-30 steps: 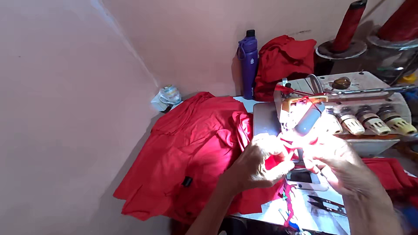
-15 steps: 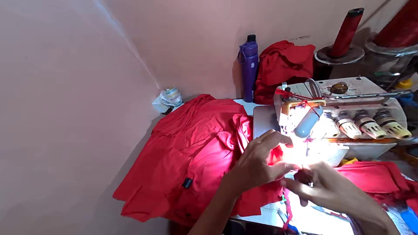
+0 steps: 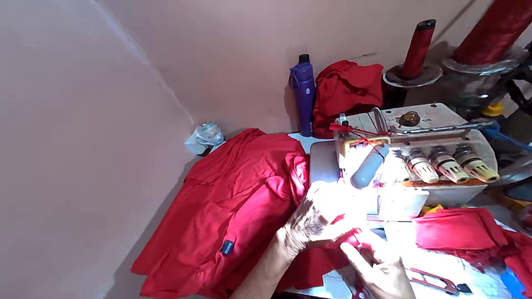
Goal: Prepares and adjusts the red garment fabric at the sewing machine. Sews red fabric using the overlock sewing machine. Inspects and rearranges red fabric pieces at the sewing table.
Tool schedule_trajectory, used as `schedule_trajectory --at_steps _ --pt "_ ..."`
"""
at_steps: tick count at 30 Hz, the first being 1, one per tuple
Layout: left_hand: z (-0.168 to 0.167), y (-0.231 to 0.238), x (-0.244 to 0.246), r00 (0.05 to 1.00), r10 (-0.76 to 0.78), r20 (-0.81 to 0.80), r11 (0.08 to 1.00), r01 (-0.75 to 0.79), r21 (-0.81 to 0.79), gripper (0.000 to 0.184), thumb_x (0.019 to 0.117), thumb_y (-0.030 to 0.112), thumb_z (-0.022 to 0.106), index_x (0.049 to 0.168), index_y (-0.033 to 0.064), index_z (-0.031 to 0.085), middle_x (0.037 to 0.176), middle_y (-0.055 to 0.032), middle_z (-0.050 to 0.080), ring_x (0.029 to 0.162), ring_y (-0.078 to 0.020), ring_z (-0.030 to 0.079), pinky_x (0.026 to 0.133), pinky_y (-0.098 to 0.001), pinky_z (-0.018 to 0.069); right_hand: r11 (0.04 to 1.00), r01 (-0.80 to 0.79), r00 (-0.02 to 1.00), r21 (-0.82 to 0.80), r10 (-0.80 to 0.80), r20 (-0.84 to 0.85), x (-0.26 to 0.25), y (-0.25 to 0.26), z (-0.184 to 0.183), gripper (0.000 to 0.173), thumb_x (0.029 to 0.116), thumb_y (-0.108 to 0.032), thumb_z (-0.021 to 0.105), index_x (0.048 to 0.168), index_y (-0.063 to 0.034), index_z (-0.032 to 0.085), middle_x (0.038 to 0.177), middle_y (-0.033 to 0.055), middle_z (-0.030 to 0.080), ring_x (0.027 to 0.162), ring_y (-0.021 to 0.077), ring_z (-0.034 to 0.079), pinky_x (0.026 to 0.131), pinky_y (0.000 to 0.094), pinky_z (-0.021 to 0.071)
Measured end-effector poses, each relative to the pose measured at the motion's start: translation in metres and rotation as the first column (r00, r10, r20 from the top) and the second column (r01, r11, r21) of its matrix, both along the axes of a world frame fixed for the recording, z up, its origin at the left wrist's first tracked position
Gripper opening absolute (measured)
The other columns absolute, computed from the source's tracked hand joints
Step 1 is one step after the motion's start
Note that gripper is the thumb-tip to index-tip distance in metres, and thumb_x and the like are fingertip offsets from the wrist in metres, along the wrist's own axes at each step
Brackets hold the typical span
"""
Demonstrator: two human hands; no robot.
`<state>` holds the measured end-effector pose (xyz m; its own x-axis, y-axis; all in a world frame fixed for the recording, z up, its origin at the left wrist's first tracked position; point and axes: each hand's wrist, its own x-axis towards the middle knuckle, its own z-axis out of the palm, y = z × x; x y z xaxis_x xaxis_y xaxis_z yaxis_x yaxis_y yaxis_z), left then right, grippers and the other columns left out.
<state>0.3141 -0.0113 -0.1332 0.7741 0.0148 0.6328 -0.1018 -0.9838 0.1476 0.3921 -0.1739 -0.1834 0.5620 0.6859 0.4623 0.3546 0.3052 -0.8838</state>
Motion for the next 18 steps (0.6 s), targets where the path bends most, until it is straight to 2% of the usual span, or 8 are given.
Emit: schedule_trajectory --at_steps 3,4,5,8,11,13,15,18 --pt "0.012 -0.014 -0.002 0.995 0.090 0.050 0.988 -0.096 0.124 0.034 0.0935 0.036 0.063 0.091 0.0064 0.079 0.095 -0.0116 0.077 0.098 -0.0267 0.072 0.095 -0.0443 0.0514 0.995 -0.075 0.997 0.073 0.076 -0.013 0.018 0.013 0.004 0.015 0.0888 -0.013 0.070 0.099 -0.0040 0.075 0.090 -0.0070 0.073 0.077 -0.0094 0.065 0.070 0.0103 0.0554" --pt "0.014 -0.019 -0.005 0.992 0.115 0.048 0.985 -0.120 0.126 0.033 0.0943 0.035 0.061 0.091 0.0071 0.079 0.096 -0.0117 0.077 0.099 -0.0274 0.072 0.096 -0.0448 0.0501 0.990 -0.106 0.994 0.089 0.108 -0.009 0.022 0.016 0.006 0.014 0.0890 -0.014 0.070 0.098 -0.0046 0.076 0.090 -0.0079 0.073 0.076 -0.0100 0.064 0.069 0.0098 0.0545" --pt "0.016 -0.023 -0.007 0.990 0.127 0.057 0.985 -0.133 0.110 0.034 0.0953 0.034 0.059 0.090 0.0071 0.079 0.098 -0.0123 0.077 0.102 -0.0284 0.072 0.099 -0.0451 0.0492 0.987 -0.131 0.991 0.096 0.133 -0.009 0.024 0.017 0.007 0.013 0.0893 -0.014 0.069 0.096 -0.0049 0.076 0.089 -0.0079 0.073 0.075 -0.0105 0.062 0.069 0.0091 0.0537" --pt "0.010 -0.023 -0.010 0.980 0.133 0.151 0.991 -0.131 -0.018 0.034 0.0957 0.033 0.059 0.087 0.0055 0.077 0.091 -0.0114 0.076 0.096 -0.0227 0.070 0.097 -0.0381 0.0484 0.984 -0.157 0.983 0.082 0.163 -0.079 0.022 0.016 0.016 0.015 0.0882 -0.005 0.068 0.097 0.0050 0.075 0.088 0.0007 0.073 0.069 -0.0085 0.060 0.065 0.0096 0.0521" --pt "0.007 -0.017 -0.010 0.961 0.205 0.186 0.972 -0.178 -0.155 0.023 0.0913 0.019 0.064 0.096 0.0014 0.078 0.101 -0.0122 0.076 0.102 -0.0200 0.070 0.098 -0.0353 0.0490 0.986 -0.147 0.986 0.082 0.152 -0.062 0.022 0.018 0.010 0.009 0.0894 -0.011 0.069 0.092 -0.0040 0.073 0.085 -0.0074 0.071 0.069 -0.0096 0.061 0.063 0.0089 0.0533" --pt "0.005 -0.012 -0.009 0.938 0.270 0.216 0.954 -0.230 -0.193 0.017 0.0868 0.009 0.064 0.095 0.0011 0.078 0.099 -0.0117 0.075 0.099 -0.0204 0.070 0.094 -0.0344 0.0514 0.989 -0.123 0.990 0.078 0.128 -0.064 0.023 0.018 0.011 0.008 0.0893 -0.012 0.070 0.092 -0.0052 0.073 0.084 -0.0089 0.071 0.070 -0.0087 0.063 0.065 0.0098 0.0546" --pt "0.001 -0.008 -0.007 0.922 0.333 0.199 0.928 -0.283 -0.244 0.018 0.0880 0.010 0.063 0.096 0.0025 0.078 0.100 -0.0115 0.074 0.099 -0.0223 0.069 0.093 -0.0381 0.0518 0.993 -0.101 0.993 0.066 0.105 -0.060 0.026 0.017 0.012 0.010 0.0903 -0.013 0.071 0.095 -0.0042 0.073 0.085 -0.0087 0.071 0.072 -0.0087 0.064 0.067 0.0101 0.0549" --pt "-0.011 -0.007 -0.008 0.934 0.352 0.054 0.899 -0.321 -0.299 0.024 0.0933 0.020 0.061 0.104 0.0053 0.076 0.112 -0.0114 0.072 0.113 -0.0276 0.065 0.100 -0.0500 0.0468 0.998 -0.056 0.998 0.041 0.057 -0.031 0.026 0.019 0.012 0.013 0.0900 -0.014 0.069 0.095 -0.0031 0.073 0.087 -0.0070 0.070 0.073 -0.0100 0.062 0.067 0.0085 0.0528"
